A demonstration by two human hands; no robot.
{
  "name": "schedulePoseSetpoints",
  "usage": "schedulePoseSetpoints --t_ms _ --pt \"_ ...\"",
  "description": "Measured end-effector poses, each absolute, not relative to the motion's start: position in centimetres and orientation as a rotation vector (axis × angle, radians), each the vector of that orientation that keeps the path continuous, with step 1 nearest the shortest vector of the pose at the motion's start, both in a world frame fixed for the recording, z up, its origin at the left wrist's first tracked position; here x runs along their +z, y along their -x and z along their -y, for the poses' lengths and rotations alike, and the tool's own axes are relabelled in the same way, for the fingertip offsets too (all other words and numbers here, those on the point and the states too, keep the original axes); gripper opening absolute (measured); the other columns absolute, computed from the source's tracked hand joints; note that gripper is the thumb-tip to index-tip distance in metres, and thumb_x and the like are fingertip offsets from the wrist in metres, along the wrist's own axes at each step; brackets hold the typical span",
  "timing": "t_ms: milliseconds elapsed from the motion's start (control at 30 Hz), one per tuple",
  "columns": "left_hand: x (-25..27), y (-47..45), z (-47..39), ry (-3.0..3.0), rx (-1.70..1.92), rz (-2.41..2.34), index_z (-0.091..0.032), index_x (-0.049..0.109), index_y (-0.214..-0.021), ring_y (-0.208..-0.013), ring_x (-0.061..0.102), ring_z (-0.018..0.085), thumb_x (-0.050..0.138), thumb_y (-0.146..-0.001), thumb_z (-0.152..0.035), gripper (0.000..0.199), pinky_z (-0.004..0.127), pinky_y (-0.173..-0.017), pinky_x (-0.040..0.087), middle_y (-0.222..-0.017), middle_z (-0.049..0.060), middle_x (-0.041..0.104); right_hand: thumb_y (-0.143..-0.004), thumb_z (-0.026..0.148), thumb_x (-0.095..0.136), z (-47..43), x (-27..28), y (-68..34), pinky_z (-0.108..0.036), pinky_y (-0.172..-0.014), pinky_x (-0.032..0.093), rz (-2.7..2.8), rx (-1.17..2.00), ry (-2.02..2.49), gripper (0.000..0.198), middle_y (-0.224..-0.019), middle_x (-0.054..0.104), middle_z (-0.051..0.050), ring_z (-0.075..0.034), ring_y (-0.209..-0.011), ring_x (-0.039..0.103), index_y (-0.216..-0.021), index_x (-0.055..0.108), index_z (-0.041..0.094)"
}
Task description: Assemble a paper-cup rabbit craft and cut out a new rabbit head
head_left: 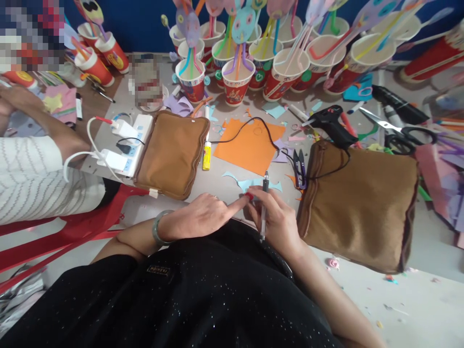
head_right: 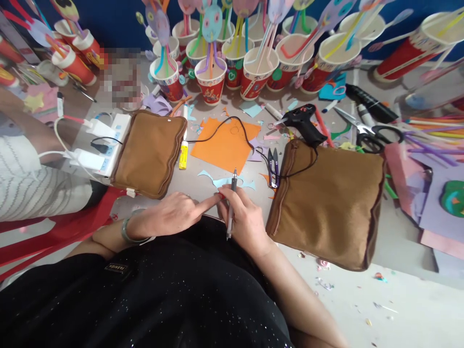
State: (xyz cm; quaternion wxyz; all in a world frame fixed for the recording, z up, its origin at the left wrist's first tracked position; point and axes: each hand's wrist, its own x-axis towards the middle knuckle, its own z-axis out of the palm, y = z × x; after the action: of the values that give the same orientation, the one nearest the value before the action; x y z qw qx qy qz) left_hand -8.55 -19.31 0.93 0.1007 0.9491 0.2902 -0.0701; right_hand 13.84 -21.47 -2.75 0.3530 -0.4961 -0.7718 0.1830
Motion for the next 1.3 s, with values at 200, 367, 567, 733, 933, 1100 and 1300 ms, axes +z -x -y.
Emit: schedulePoseSetpoints --t_ms 200,367,567,733,933,1100,1300 --pt "-0.5 8.4 19.7 -2.829 0.059 -0.903 -0.012 0.043 -0.146 -0.062 0.067 0.015 0.042 -0.100 -0.011 0.047 0.030 -0.057 0.041 -0.076 0.000 0.071 -0.098 0.020 0.064 21.2 -3.2 -13.7 -0.024 -0.061 0.053 1.934 0.509 1.316 0.018 -0.091 0.074 -0.003 -0.013 -0.069 0.069 -0.116 0.066 0.023" --pt "-1.5 7.9 20.0 -2.868 0.154 -0.955 -0.015 0.059 -0.120 -0.057 0.066 0.013 0.046 -0.104 -0.019 0.021 0.028 -0.055 0.041 -0.070 -0.001 0.069 -0.097 0.022 0.068 21.2 -3.4 -13.8 -0.025 -0.065 0.055 1.861 0.567 1.367 0.017 -0.090 0.075 -0.001 -0.012 -0.067 0.068 -0.113 0.069 0.024" --pt "-1.8 7.7 20.0 -2.865 0.192 -0.971 -0.015 0.060 -0.117 -0.057 0.068 0.015 0.049 -0.105 -0.025 0.020 0.029 -0.053 0.040 -0.071 -0.001 0.070 -0.093 0.029 0.072 21.0 -2.3 -14.6 -0.029 -0.064 0.056 1.649 0.713 1.492 0.019 -0.080 0.074 0.001 -0.012 -0.057 0.065 -0.111 0.069 0.024" --pt "-1.8 7.7 20.0 -2.844 0.184 -0.978 -0.016 0.060 -0.116 -0.059 0.068 0.014 0.047 -0.106 -0.027 0.020 0.029 -0.053 0.040 -0.072 0.000 0.071 -0.090 0.034 0.077 20.7 -2.3 -15.7 -0.030 -0.064 0.059 1.481 0.837 1.507 0.025 -0.099 0.079 -0.004 -0.013 -0.060 0.068 -0.111 0.068 0.024" --pt "-1.2 7.4 19.9 -2.808 0.096 -0.982 -0.015 0.053 -0.137 -0.060 0.068 0.015 0.045 -0.108 -0.030 0.033 0.029 -0.054 0.040 -0.075 0.001 0.073 -0.088 0.033 0.078 20.7 -2.6 -16.5 -0.031 -0.066 0.059 1.497 0.806 1.509 0.029 -0.080 0.076 0.000 -0.015 -0.062 0.070 -0.114 0.070 0.023" --pt "-1.3 7.2 20.0 -2.793 0.024 -1.004 -0.014 0.056 -0.135 -0.061 0.069 0.017 0.042 -0.109 -0.035 0.036 0.029 -0.056 0.041 -0.075 0.003 0.073 -0.088 0.030 0.079 20.5 -2.0 -17.1 -0.032 -0.071 0.061 1.646 0.692 1.508 0.026 -0.078 0.077 0.001 -0.016 -0.065 0.073 -0.112 0.072 0.025" --pt "-1.6 7.3 20.0 -2.804 0.092 -1.000 -0.014 0.054 -0.138 -0.062 0.070 0.017 0.044 -0.108 -0.034 0.037 0.031 -0.056 0.040 -0.076 0.003 0.073 -0.091 0.027 0.075 20.4 -1.7 -17.0 -0.030 -0.074 0.061 1.797 0.733 1.402 0.024 -0.091 0.080 -0.002 -0.015 -0.069 0.074 -0.114 0.072 0.025"
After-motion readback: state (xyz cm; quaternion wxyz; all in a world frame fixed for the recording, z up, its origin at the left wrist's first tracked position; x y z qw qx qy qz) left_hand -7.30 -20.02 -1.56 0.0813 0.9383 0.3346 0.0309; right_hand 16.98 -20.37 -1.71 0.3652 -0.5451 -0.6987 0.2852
